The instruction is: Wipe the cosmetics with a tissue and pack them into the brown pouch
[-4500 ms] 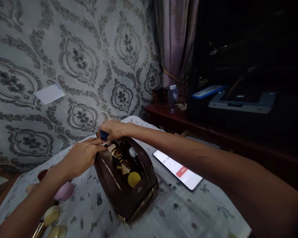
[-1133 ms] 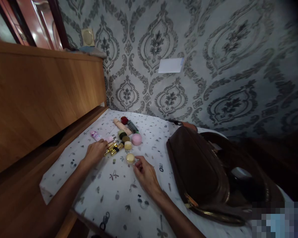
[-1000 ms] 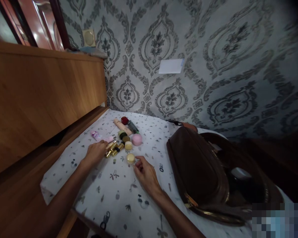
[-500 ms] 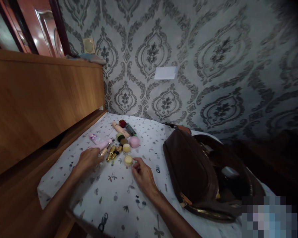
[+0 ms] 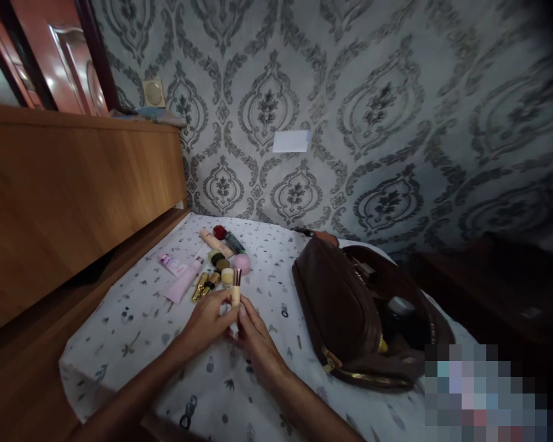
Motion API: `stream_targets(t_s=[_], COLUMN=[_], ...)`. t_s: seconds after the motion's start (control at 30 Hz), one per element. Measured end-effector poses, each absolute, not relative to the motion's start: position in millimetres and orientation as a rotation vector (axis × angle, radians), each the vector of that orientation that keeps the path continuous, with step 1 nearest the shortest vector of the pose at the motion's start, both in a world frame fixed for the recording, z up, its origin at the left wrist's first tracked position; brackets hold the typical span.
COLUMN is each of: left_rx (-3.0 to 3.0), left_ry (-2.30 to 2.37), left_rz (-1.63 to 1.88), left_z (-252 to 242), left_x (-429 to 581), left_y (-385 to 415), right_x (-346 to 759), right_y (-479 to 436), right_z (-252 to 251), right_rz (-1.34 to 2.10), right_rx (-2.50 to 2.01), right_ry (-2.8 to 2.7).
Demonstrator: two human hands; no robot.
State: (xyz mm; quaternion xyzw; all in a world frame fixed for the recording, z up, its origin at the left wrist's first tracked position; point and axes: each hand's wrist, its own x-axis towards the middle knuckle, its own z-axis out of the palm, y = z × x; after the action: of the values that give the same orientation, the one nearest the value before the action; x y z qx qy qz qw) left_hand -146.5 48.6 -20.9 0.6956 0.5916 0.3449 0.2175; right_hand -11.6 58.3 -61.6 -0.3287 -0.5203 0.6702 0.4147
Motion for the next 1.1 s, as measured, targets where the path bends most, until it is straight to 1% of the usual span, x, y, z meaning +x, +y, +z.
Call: stream_targets(t_s=[0.13,0.2,0.27,0.37,0.43,0.57,0.7,0.83,0.93,1.0,1.1], left_rx=[2.039,2.056,2.032,1.926,1.863,1.837,1.812,1.702,1.633,1.603,1.554], left_ry=[1.624,1.754,1.976,2.345,2.485,2.506,2.479,2.462,2.444,2.422,2.354], left_rz=[0.874,0.828,0.773,0.604,0.438,0.175,0.067,0.051,0.122,0.216,0.426], left_z=[-19,-14,-7,1,1,-5,-10,-10,-11,-13,-15], left_x=[-146,-160,-182,-220,-240,-257,-258,-260,-262,-263,-267], left_y=[52,58,66,75,78,80,85,90,88,85,80], right_x=[2,7,11,13,14,13,13,18,22,21,18], right_y=[58,63,71,87,96,103,97,89,80,72,59], right_z=[-59,-59,-60,-63,-66,-71,-75,-72,-64,-58,-50], right_rz=[1.725,1.724,1.668,1.441,1.227,0.973,0.735,0.613,0.594,0.642,0.802], right_rx=[-0.848,-0.896,-0.948,-1.007,-1.065,-1.128,-1.114,-1.067,-0.962,-0.894,-0.852], right_ry=[-1.204,-1.169,-1.196,-1.391,-1.578,-1.78,-1.952,-1.993,-1.965,-1.933,-1.885])
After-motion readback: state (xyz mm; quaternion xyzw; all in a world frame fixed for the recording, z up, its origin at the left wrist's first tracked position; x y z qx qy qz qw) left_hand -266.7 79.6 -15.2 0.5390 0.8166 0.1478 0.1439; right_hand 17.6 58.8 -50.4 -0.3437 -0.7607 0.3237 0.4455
